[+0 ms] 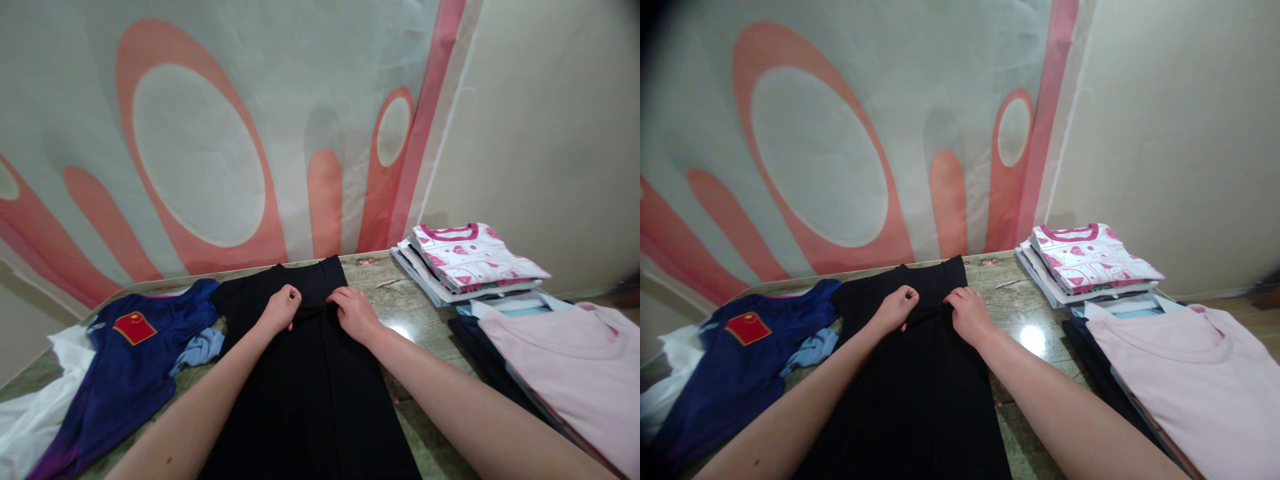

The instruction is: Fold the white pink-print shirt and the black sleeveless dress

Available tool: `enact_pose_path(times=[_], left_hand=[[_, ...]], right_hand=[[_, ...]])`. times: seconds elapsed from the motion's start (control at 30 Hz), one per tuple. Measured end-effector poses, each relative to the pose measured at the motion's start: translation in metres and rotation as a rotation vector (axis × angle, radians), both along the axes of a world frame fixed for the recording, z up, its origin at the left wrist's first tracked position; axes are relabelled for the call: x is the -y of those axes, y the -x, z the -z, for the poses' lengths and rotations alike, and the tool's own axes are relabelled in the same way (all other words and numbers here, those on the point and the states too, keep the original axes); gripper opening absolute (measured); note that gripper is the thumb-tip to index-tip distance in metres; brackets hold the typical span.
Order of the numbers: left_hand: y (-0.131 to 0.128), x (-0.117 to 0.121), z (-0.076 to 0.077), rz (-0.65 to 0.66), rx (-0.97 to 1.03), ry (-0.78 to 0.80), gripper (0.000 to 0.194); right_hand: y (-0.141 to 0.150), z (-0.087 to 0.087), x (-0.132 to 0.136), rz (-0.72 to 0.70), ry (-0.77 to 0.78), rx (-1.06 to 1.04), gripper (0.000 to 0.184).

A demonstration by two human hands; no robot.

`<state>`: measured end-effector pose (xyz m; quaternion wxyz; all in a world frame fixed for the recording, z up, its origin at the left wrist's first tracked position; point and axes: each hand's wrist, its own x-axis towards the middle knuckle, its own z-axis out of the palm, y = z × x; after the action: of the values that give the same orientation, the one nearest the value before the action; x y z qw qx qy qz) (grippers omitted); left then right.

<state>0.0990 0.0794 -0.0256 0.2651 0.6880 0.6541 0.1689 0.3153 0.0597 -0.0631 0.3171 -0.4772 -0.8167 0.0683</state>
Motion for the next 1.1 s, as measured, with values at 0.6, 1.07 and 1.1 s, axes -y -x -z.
enact_pose_path(times=[0.6, 1.07, 1.1], left_hand=[[-0.007, 0.011, 0.017, 0.6, -0.491, -0.257, 0.063], [0.006, 0.013, 0.002, 0.635, -0.501, -0.268, 0.054], [0.006, 0.014, 0.0, 0.641, -0.519, -0.287, 0.053]], right_hand=[[0.0, 0.003, -0.001, -0.009, -0.003, -0.07, 0.044], [-0.002, 0.004, -0.001, 0.008, -0.006, -0.095, 0.043], [-0.002, 0.004, -0.002, 0.006, -0.007, -0.094, 0.043]])
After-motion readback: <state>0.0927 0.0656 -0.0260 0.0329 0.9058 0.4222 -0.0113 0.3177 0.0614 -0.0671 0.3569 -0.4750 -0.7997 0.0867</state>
